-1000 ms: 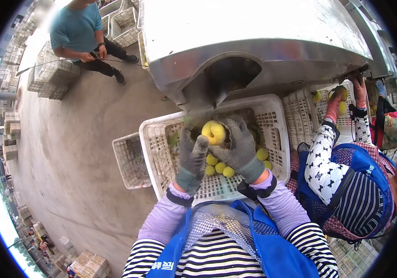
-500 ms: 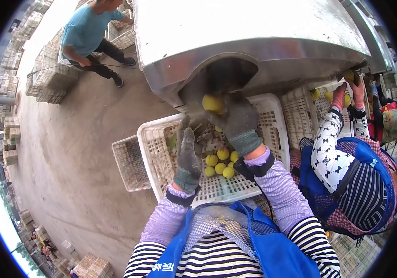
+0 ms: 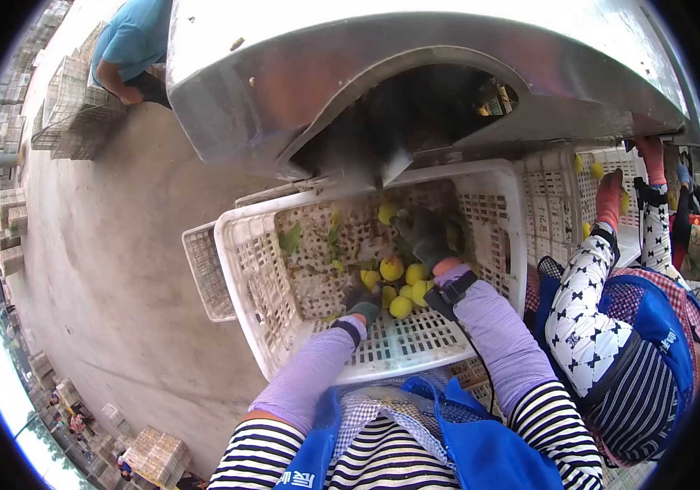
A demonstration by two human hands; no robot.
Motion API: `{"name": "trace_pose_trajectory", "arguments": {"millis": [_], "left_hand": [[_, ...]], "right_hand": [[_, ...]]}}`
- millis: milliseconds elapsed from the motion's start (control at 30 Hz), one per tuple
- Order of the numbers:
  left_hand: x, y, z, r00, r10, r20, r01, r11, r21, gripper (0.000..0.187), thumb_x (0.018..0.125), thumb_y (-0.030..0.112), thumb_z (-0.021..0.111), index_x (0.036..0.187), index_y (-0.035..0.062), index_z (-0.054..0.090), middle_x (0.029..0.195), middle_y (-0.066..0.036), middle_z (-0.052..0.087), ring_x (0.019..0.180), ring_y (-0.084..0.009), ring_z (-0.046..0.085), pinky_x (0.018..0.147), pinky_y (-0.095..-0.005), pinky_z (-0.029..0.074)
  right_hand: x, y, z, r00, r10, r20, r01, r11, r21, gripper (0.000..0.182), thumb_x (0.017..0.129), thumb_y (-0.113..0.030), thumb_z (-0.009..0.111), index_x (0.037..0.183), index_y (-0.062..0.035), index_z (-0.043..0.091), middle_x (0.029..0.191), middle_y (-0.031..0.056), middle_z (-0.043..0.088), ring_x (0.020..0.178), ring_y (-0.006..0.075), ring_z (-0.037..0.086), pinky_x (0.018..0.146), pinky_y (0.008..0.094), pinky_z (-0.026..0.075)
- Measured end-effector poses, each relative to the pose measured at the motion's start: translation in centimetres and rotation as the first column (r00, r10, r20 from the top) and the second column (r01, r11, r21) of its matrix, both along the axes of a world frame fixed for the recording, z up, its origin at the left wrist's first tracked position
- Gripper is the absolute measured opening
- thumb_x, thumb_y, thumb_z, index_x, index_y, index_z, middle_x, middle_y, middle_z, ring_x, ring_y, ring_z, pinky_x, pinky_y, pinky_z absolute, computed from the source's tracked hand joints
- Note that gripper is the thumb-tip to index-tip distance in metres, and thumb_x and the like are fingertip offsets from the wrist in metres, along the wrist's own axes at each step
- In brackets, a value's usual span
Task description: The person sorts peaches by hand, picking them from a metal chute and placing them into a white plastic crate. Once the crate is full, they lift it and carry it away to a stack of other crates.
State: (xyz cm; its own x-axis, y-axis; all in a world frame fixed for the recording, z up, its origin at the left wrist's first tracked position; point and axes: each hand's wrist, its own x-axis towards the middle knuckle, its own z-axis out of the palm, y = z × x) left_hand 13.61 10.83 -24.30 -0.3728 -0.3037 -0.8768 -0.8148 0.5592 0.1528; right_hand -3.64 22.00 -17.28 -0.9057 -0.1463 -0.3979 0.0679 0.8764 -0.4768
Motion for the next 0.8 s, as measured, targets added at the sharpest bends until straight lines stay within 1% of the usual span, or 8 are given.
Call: {"name": "trace_pose_trajectory", "arguments": {"millis": [100, 233, 367, 467, 500, 567, 633, 800], "left_hand": [[-0.5, 1.6, -3.1, 0.982, 0.097, -0.161, -0.108, 0.992, -0.064, 0.080, 0.085, 0.052, 0.063, 0.149, 0.0214, 0.027, 0.136, -0.026, 0.044, 0.126, -0.0431, 0.047, 0.102, -0.0505, 0.042], [-1.7, 0.3, -1.6, 0.975, 0.036, -0.218, -0.046, 0.998, -0.045, 0.073, 0.079, 0.038, 0.075, 0.140, 0.0192, 0.039, 0.133, -0.021, 0.051, 0.117, -0.0388, 0.056, 0.095, -0.0474, 0.048], [-1.6, -1.2, -2.5, 0.938, 0.051, -0.342, -0.028, 0.997, 0.072, 0.064, 0.077, 0.032, 0.079, 0.130, 0.0126, 0.048, 0.118, -0.017, 0.060, 0.103, -0.0369, 0.064, 0.088, -0.0447, 0.052], [-0.1, -3.6, -6.1, 0.868, 0.289, -0.403, -0.189, 0.944, 0.270, 0.054, 0.082, 0.035, 0.077, 0.123, 0.0073, 0.054, 0.109, -0.013, 0.064, 0.096, -0.0297, 0.066, 0.084, -0.0406, 0.054], [-0.7, -4.8, -4.1, 0.804, 0.563, -0.190, -0.363, 0.719, 0.592, 0.053, 0.084, 0.036, 0.075, 0.123, 0.0073, 0.054, 0.109, -0.013, 0.064, 0.094, -0.0280, 0.066, 0.081, -0.0395, 0.055], [-3.5, -7.3, 4.2, 0.536, 0.727, 0.429, -0.573, -0.059, 0.818, 0.051, 0.087, 0.038, 0.071, 0.124, 0.0071, 0.053, 0.109, -0.012, 0.063, 0.089, -0.0246, 0.067, 0.075, -0.0373, 0.057], [-4.2, -9.2, 10.4, 0.608, 0.646, 0.462, -0.469, -0.177, 0.865, 0.051, 0.090, 0.040, 0.066, 0.126, 0.0064, 0.053, 0.107, -0.013, 0.063, 0.082, -0.0229, 0.067, 0.067, -0.0348, 0.059], [-3.2, -10.4, 24.4, 0.680, 0.715, 0.162, -0.234, 0.002, 0.972, 0.058, 0.084, 0.031, 0.065, 0.130, 0.0016, 0.049, 0.108, -0.014, 0.060, 0.086, -0.0221, 0.064, 0.069, -0.0300, 0.057]], "right_hand": [[0.2, -1.3, -6.8, 0.995, -0.096, 0.024, 0.086, 0.961, 0.263, 0.047, 0.088, -0.046, 0.062, 0.116, -0.0090, 0.065, 0.113, 0.0158, 0.067, 0.108, 0.0363, 0.061, 0.093, 0.0441, 0.048], [0.3, -0.9, -22.0, 0.973, -0.186, 0.137, 0.218, 0.935, -0.279, 0.063, 0.084, -0.051, 0.063, 0.129, -0.0074, 0.056, 0.124, 0.0223, 0.060, 0.115, 0.0393, 0.057, 0.099, 0.0438, 0.045], [-0.2, -1.6, -14.3, 0.973, -0.178, 0.145, 0.196, 0.973, -0.121, 0.075, 0.078, -0.047, 0.069, 0.136, -0.0049, 0.048, 0.123, 0.0262, 0.057, 0.119, 0.0404, 0.053, 0.102, 0.0428, 0.042], [1.8, -0.9, -6.2, 0.992, -0.098, -0.076, 0.073, 0.958, -0.278, 0.083, 0.070, -0.040, 0.078, 0.138, -0.0056, 0.045, 0.118, 0.0231, 0.059, 0.115, 0.0387, 0.055, 0.100, 0.0434, 0.044], [3.2, -0.6, -3.5, 0.976, -0.090, -0.198, 0.006, 0.921, -0.389, 0.087, 0.067, -0.038, 0.082, 0.138, -0.0062, 0.043, 0.116, 0.0214, 0.060, 0.113, 0.0380, 0.056, 0.099, 0.0440, 0.045], [4.8, -0.6, 3.6, 0.982, -0.048, -0.183, -0.022, 0.931, -0.365, 0.087, 0.064, -0.035, 0.085, 0.137, -0.0062, 0.046, 0.117, 0.0200, 0.061, 0.112, 0.0363, 0.057, 0.097, 0.0440, 0.046], [5.9, -0.7, 9.6, 0.994, -0.030, -0.100, -0.014, 0.914, -0.405, 0.087, 0.063, -0.035, 0.086, 0.135, -0.0059, 0.048, 0.119, 0.0195, 0.060, 0.111, 0.0346, 0.058, 0.096, 0.0432, 0.047], [8.4, -1.4, 17.3, 0.986, 0.058, -0.156, -0.133, 0.834, -0.536, 0.079, 0.071, -0.032, 0.083, 0.137, -0.0048, 0.049, 0.133, 0.0206, 0.053, 0.119, 0.0301, 0.056, 0.097, 0.0375, 0.048]]}}
